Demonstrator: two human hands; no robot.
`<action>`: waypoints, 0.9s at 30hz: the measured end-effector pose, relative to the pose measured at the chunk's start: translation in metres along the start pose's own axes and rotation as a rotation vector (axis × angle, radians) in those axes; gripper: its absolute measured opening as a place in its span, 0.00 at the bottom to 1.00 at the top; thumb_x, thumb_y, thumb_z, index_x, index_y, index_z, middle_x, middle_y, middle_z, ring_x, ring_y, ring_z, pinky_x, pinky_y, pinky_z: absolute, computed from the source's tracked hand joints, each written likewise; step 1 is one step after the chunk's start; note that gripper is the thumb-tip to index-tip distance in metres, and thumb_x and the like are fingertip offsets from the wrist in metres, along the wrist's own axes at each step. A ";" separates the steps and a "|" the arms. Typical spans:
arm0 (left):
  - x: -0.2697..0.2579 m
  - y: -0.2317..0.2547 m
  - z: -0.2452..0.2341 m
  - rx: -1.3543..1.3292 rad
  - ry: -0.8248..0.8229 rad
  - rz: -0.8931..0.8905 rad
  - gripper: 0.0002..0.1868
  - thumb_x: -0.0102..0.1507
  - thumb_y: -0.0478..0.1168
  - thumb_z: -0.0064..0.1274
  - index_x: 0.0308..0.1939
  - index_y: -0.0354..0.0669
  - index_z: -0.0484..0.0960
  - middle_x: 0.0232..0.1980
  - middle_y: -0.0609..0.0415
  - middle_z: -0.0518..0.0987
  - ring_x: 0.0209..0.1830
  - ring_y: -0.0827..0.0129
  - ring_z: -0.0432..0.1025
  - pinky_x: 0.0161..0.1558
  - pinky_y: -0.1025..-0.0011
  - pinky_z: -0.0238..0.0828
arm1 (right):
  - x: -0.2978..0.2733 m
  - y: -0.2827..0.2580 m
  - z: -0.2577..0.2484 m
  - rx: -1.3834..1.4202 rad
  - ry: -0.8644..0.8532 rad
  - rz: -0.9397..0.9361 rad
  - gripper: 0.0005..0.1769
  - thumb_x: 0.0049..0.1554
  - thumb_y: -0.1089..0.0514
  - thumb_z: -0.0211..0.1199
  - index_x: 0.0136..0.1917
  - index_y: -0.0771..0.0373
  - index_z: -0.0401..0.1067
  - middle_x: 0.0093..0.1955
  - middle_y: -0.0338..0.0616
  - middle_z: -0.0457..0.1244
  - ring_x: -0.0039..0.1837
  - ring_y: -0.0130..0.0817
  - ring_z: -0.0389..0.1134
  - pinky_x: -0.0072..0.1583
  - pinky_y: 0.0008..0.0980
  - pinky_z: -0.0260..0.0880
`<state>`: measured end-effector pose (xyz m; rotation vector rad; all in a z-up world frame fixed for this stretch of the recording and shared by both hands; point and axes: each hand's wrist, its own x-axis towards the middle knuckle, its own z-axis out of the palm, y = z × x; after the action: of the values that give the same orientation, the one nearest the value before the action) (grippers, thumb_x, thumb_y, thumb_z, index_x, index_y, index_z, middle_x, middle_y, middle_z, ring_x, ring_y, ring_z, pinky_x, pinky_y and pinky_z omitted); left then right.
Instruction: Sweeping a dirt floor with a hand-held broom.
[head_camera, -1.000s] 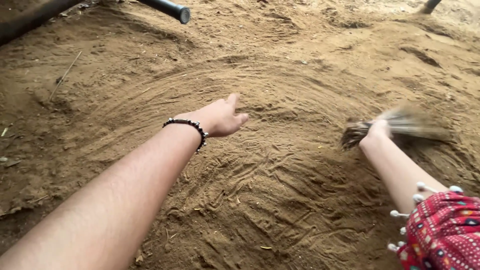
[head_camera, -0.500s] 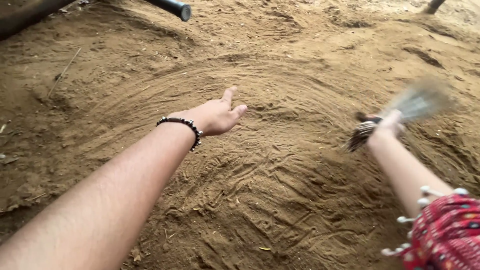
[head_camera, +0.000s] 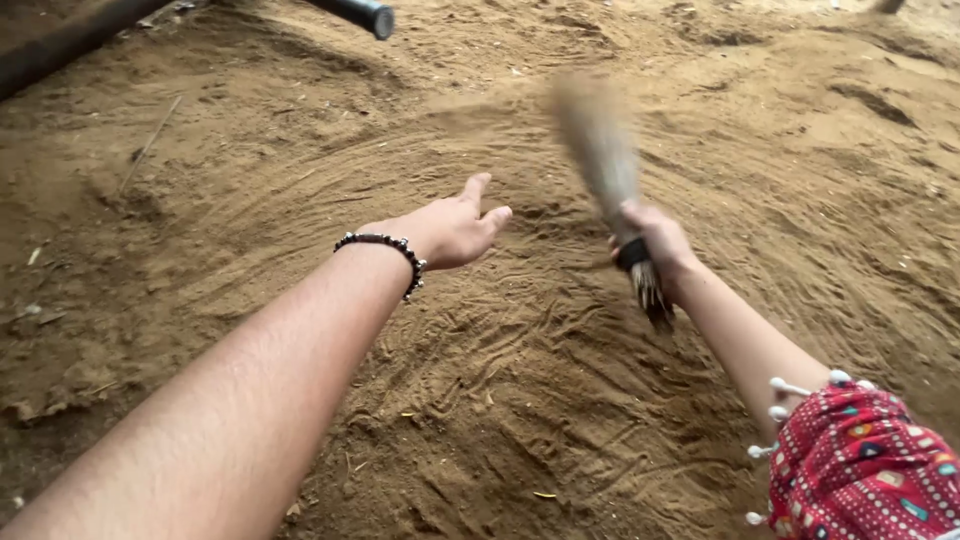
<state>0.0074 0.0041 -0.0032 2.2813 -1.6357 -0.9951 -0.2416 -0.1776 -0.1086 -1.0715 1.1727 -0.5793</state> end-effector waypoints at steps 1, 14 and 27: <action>-0.003 -0.005 -0.002 -0.004 0.006 -0.008 0.40 0.70 0.60 0.27 0.79 0.51 0.30 0.79 0.44 0.53 0.78 0.55 0.52 0.76 0.61 0.46 | 0.018 0.002 -0.005 -0.004 -0.010 -0.001 0.27 0.64 0.47 0.55 0.69 0.65 0.60 0.42 0.50 0.65 0.34 0.30 0.66 0.36 0.28 0.70; -0.015 -0.035 -0.012 0.008 0.016 -0.129 0.42 0.70 0.61 0.27 0.79 0.48 0.29 0.77 0.42 0.56 0.78 0.55 0.53 0.76 0.59 0.47 | -0.002 -0.003 0.044 -0.205 -0.373 0.310 0.28 0.63 0.40 0.53 0.63 0.65 0.61 0.48 0.54 0.64 0.39 0.33 0.66 0.40 0.31 0.72; -0.031 -0.034 -0.022 0.009 0.012 -0.171 0.41 0.70 0.62 0.24 0.79 0.53 0.26 0.78 0.44 0.54 0.78 0.55 0.52 0.77 0.56 0.43 | 0.038 0.022 0.075 0.309 0.152 0.155 0.16 0.62 0.53 0.51 0.56 0.66 0.61 0.44 0.51 0.62 0.37 0.38 0.67 0.39 0.43 0.73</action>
<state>0.0414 0.0395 0.0099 2.4615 -1.4628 -1.0090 -0.1627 -0.1730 -0.1449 -0.6766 1.2389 -0.7030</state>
